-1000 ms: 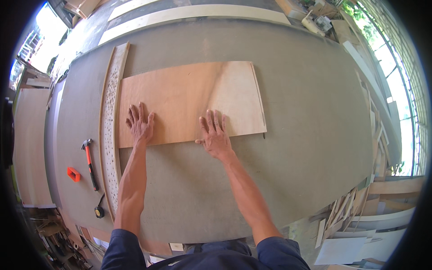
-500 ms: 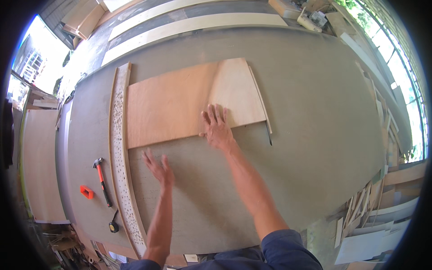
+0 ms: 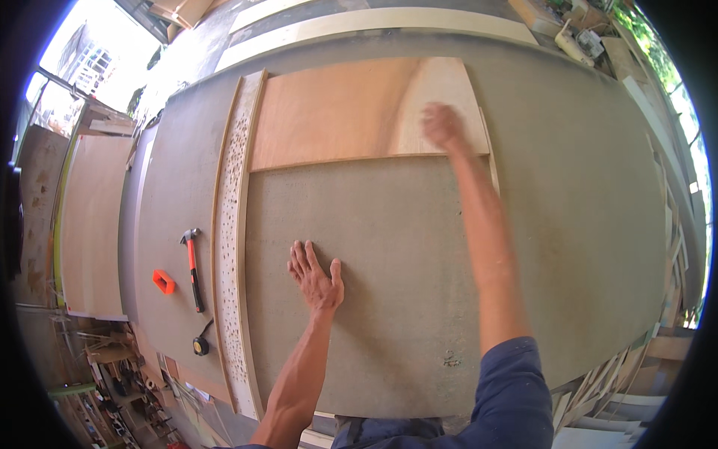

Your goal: The person measures a large board on a workbench using a tape measure and hammer. They then walk through the workshop to collect several smaller wooden pieces from piles on the floor and against the wall. The person returns to the workbench and places the collected pieces on the board to check their fit and alignment.

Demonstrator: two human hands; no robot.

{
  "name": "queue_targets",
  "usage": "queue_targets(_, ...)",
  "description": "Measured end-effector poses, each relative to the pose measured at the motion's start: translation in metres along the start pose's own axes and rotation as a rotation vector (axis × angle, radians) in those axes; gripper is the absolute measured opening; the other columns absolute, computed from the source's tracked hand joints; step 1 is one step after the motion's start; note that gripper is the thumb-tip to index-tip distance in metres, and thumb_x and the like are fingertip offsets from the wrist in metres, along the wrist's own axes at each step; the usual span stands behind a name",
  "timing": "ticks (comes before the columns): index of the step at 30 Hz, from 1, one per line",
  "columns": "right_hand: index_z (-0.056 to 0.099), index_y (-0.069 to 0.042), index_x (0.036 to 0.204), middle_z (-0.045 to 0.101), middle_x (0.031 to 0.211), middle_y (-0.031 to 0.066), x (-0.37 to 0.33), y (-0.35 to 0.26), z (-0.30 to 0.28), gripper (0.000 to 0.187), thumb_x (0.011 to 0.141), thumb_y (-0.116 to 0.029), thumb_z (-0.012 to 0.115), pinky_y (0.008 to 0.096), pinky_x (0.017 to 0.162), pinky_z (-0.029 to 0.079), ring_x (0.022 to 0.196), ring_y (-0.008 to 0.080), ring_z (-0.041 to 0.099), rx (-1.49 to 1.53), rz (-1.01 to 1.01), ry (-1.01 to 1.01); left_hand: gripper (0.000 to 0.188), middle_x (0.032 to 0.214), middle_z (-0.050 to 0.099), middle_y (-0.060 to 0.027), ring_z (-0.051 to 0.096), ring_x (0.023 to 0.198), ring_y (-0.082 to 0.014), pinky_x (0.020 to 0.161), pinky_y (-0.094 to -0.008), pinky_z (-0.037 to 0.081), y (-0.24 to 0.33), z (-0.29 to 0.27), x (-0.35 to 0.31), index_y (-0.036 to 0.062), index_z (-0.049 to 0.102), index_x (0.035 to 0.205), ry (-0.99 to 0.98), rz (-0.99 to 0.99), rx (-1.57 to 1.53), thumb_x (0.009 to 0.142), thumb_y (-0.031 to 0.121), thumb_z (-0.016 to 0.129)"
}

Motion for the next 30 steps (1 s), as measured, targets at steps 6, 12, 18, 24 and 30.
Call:
queue_targets(6, 0.060, -0.003, 0.120, 0.070, 0.093, 0.0156, -0.016, 0.121, -0.070, 0.058, 0.064, -0.012, 0.075, 0.0424, 0.068, 0.056, 0.077, 0.0260, 0.068, -0.203, 0.229, -0.142, 0.081, 0.166, 0.015, -0.0179, 0.008, 0.155, -0.0338, 0.126, -0.0517, 0.005, 0.000, 0.002, 0.001, 0.0060, 0.019, 0.158, 0.009, -0.022, 0.020, 0.098, 0.052, 0.047)
queue_targets(12, 0.055, 0.000, 0.130, 0.067, 0.088, 0.0140, -0.018, 0.164, -0.067, 0.072, 0.061, -0.006, 0.073, 0.0377, 0.062, 0.052, 0.067, 0.0218, 0.062, 0.015, 0.257, -0.207, 0.082, 0.166, 0.015, -0.0172, 0.007, 0.155, -0.0336, 0.126, -0.0516, 0.004, 0.003, 0.002, 0.001, 0.0061, 0.018, 0.158, 0.011, -0.022, 0.042, 0.097, 0.051, 0.049)
queue_targets(18, 0.048, -0.005, 0.144, 0.063, 0.131, 0.0169, -0.048, 0.289, -0.143, 0.079, 0.078, -0.029, 0.083, 0.0441, 0.102, 0.050, 0.119, 0.0298, 0.063, -0.115, 0.500, -0.245, 0.083, 0.165, 0.014, -0.0183, 0.006, 0.155, -0.0333, 0.126, -0.0509, 0.003, 0.005, -0.005, 0.003, 0.0051, 0.017, 0.158, -0.028, -0.031, 0.072, 0.097, 0.051, 0.048)
queue_targets(24, 0.058, -0.007, 0.131, 0.064, 0.121, 0.0156, -0.111, 0.217, -0.314, 0.043, 0.097, -0.033, 0.060, 0.0512, 0.091, 0.047, 0.109, 0.0342, 0.064, -1.484, 0.417, 0.760, 0.085, 0.166, 0.012, -0.0176, 0.004, 0.156, -0.0324, 0.127, -0.0499, 0.002, -0.002, 0.003, -0.006, 0.0055, 0.015, 0.159, -0.021, -0.068, 0.088, 0.095, 0.050, 0.051)
queue_targets(30, 0.057, 0.003, 0.134, 0.060, 0.134, 0.0284, 0.038, 0.248, -0.130, 0.057, 0.100, -0.043, 0.056, 0.0472, 0.109, 0.041, 0.127, 0.0437, 0.054, -0.246, 0.070, 0.089, 0.086, 0.167, 0.010, -0.0178, 0.002, 0.156, -0.0317, 0.127, -0.0498, 0.001, 0.015, 0.000, 0.007, 0.0043, 0.014, 0.159, -0.079, -0.035, 0.053, 0.096, 0.050, 0.049)
Point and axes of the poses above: each hand's wrist, its own x-axis towards the middle knuckle, its own z-axis out of the palm, y = z × x, the point moved 5 cm from there along x, towards the middle knuckle
